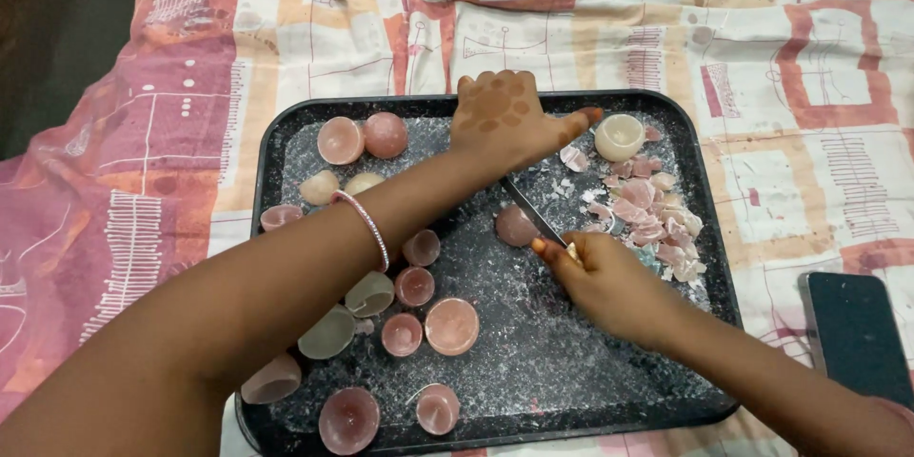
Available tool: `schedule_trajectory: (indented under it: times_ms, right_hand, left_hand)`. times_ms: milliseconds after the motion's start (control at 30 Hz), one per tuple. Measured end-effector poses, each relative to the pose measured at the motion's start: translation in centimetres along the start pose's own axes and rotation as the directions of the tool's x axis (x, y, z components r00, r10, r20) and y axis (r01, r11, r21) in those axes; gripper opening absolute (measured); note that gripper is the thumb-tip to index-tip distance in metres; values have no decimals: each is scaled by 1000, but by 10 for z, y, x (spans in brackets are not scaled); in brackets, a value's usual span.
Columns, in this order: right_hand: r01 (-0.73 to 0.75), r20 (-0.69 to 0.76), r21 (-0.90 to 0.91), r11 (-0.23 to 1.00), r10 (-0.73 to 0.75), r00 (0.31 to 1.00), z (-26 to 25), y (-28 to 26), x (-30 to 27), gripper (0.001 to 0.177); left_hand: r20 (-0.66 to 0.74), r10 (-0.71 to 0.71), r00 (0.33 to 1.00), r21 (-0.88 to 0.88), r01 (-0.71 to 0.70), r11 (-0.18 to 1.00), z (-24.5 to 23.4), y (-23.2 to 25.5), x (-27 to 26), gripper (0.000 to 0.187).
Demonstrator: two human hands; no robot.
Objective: The recorder is using a knife to scrape excess wax from small, semi-spherical wax objects on a tray.
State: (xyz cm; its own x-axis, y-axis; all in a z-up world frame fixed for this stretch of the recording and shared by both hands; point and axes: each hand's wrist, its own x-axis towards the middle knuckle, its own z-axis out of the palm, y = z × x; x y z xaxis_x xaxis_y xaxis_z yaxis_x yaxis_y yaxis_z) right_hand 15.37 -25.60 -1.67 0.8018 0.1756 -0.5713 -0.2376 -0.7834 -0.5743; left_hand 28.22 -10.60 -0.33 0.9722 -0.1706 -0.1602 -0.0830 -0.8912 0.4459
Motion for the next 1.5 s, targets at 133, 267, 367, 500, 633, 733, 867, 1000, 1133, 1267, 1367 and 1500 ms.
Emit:
schedule_trajectory:
  times_ms: [133,267,367,500,633,733,867,1000,1133,1267,1367,1500]
  right_hand:
    - [59,-81,-66,996,-65,995,9,6,6,52]
    - [44,-74,-32,999,-46,996,12,11,12,45]
    - [-7,-46,-44,999,5,999,11,9,12,43]
    - [-41,-85,-91,995,33,996,9,-5,5,39]
    - [-51,-70,-71,996,46,997,6,-8,7,38]
    - [-24,-48,-199,980,15,999,3,-7,7,25]
    - [-1,-61,-177,984,-10,998,6,-8,7,24]
    - [-50,-47,-128,991,44,998,5,-12,8,22]
    - [24,-65,-143,989,-34,997,9,-1,11,22]
    - [15,-88,-192,981,-33,996,6,-9,15,22]
    - [-55,-29,-184,981,50,998,6,-18,16,25]
    - [-8,-14,-296,955,4,1000,2,-16,20,23]
  left_hand:
    - [-13,57,998,57,-56,997,-1,-5,-2,94]
    - [3,111,994,53,-111,992,5,-8,2,98]
    - [-45,128,991,17,-127,992,14,-10,9,99]
    - [-111,182,977,35,-180,983,17,-10,11,104]
    - [-48,154,987,48,-151,987,16,-10,10,105]
    - [-92,162,982,33,-160,987,20,-12,12,106]
    - [-83,172,982,39,-169,985,19,-14,9,103]
    - [-68,173,983,38,-170,985,19,-16,13,102]
    - [-131,220,967,44,-216,976,32,-19,19,105]
    - [-165,225,960,56,-219,974,30,-20,21,98]
    - [-209,228,951,55,-221,974,38,-26,22,96]
    - [-256,293,921,106,-275,956,43,-26,26,95]
